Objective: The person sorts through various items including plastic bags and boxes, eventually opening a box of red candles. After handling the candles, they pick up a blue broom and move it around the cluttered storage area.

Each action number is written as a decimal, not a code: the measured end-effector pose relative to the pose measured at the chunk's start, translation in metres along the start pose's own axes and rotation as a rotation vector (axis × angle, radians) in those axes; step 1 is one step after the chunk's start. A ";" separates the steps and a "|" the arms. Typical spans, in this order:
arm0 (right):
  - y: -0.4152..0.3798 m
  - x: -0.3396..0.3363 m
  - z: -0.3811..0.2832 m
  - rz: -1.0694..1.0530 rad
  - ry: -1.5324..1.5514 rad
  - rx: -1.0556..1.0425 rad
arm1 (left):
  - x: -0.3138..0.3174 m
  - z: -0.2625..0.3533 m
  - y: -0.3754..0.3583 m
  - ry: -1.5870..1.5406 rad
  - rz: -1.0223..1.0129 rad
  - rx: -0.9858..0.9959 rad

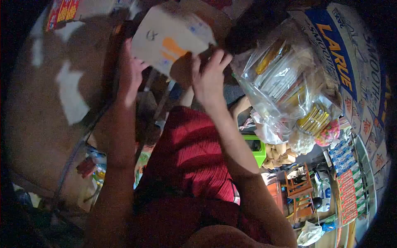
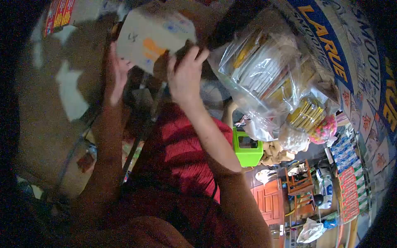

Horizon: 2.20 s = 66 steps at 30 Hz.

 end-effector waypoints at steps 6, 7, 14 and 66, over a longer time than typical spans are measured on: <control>-0.098 0.032 0.108 -0.130 0.172 0.125 | -0.058 -0.064 -0.041 0.241 -0.019 0.029; -0.112 0.037 0.143 -0.074 0.247 0.174 | -0.057 -0.083 -0.042 0.234 -0.016 0.027; -0.144 0.029 0.398 0.092 0.740 0.607 | 0.043 -0.285 -0.002 0.730 -0.300 -0.058; 0.017 0.068 0.136 -0.446 -0.574 -0.133 | 0.004 -0.343 -0.086 -0.482 0.330 -0.593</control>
Point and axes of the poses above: each hand's wrist, its own y-axis towards the middle knuckle, its own x-axis out of the palm, z = x × y, the point moved 6 cm from there along y, towards the middle knuckle
